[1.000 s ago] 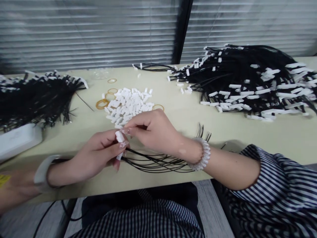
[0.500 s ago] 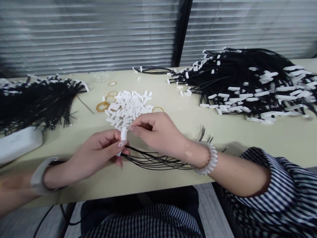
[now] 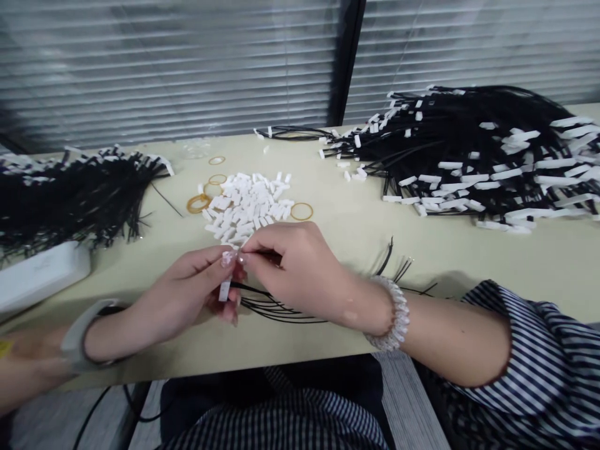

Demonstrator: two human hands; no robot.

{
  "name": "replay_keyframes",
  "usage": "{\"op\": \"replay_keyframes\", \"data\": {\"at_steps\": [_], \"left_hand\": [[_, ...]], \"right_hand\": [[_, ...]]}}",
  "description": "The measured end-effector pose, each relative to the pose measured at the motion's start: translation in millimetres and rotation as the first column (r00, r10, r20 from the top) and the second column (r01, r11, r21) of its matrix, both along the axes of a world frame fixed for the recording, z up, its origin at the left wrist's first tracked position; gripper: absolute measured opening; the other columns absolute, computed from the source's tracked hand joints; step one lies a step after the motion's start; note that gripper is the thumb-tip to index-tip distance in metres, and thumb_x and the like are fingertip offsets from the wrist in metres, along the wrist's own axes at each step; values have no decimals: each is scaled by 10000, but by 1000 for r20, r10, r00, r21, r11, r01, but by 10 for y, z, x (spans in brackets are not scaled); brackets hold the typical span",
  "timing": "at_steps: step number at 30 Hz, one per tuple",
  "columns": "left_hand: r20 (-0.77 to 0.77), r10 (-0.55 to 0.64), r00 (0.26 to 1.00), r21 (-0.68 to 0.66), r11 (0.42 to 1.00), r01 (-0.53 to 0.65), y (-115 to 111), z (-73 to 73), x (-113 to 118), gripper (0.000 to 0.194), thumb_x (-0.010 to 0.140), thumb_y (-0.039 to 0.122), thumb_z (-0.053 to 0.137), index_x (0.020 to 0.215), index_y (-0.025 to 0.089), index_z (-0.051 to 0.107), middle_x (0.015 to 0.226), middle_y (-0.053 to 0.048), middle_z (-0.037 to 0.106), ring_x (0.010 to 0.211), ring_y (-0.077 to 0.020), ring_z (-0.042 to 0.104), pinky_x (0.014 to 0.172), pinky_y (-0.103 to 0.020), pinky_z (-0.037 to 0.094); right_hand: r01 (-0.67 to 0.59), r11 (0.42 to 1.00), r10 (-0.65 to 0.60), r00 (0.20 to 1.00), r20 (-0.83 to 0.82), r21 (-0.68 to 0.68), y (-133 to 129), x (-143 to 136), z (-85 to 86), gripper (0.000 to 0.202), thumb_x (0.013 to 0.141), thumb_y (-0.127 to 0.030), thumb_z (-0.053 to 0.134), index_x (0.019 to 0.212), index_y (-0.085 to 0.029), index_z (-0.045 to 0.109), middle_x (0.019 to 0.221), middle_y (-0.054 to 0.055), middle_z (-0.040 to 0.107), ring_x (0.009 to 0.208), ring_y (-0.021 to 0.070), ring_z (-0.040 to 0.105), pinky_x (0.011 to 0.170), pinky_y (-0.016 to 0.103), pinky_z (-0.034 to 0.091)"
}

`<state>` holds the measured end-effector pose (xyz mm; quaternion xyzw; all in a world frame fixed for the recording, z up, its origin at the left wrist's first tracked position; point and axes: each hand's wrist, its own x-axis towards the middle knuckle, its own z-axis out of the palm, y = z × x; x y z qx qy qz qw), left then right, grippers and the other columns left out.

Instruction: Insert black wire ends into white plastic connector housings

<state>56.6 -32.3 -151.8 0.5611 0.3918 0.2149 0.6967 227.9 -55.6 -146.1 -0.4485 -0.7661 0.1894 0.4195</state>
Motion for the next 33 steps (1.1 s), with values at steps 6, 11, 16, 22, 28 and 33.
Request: {"op": "replay_keyframes", "data": {"at_steps": [6,11,16,22,28,33], "left_hand": [[0,33,999,45,998,-33,-33,-2,-7,315,804,448,525,709,148,527,521,31,534,445,-91,547,472,-232,521],[5,31,1000,51,998,-31,-50,9,-5,312,797,442,535,692,148,523,526,30,533,454,-92,547,478,-236,531],[2,28,1000,65,998,-28,-42,3,6,298,804,422,530,695,145,525,545,35,528,450,-88,548,485,-241,536],[27,31,999,62,998,-32,-42,5,3,295,789,417,555,680,145,518,548,37,528,467,-85,553,495,-229,529],[35,-5,999,19,1000,5,-23,9,12,311,780,432,573,696,134,541,549,31,542,472,-80,564,490,-199,519],[133,-39,990,-61,997,47,32,-12,-21,330,787,459,563,728,135,549,556,30,552,472,-69,560,499,-183,513]], "right_hand": [[-41,989,30,996,80,143,6,28,3,114,736,-57,562,661,-127,612,558,-47,526,525,28,437,531,156,342],[-64,975,42,993,107,215,-15,44,9,127,732,-42,550,650,-129,590,539,-53,491,501,27,399,509,161,324],[-56,991,50,997,55,125,-40,37,10,132,759,-83,557,639,-134,572,535,-61,492,490,19,397,495,150,322],[-44,999,44,999,24,-27,-54,29,35,172,778,-105,543,610,-137,562,513,-60,484,473,25,394,461,152,315],[-72,995,69,996,48,61,-49,65,12,176,773,-87,543,604,-136,536,526,-54,469,488,27,387,476,162,312],[-75,988,61,992,106,135,-12,90,-40,123,741,-45,547,660,-136,561,548,-55,483,498,28,380,489,167,310]]}}
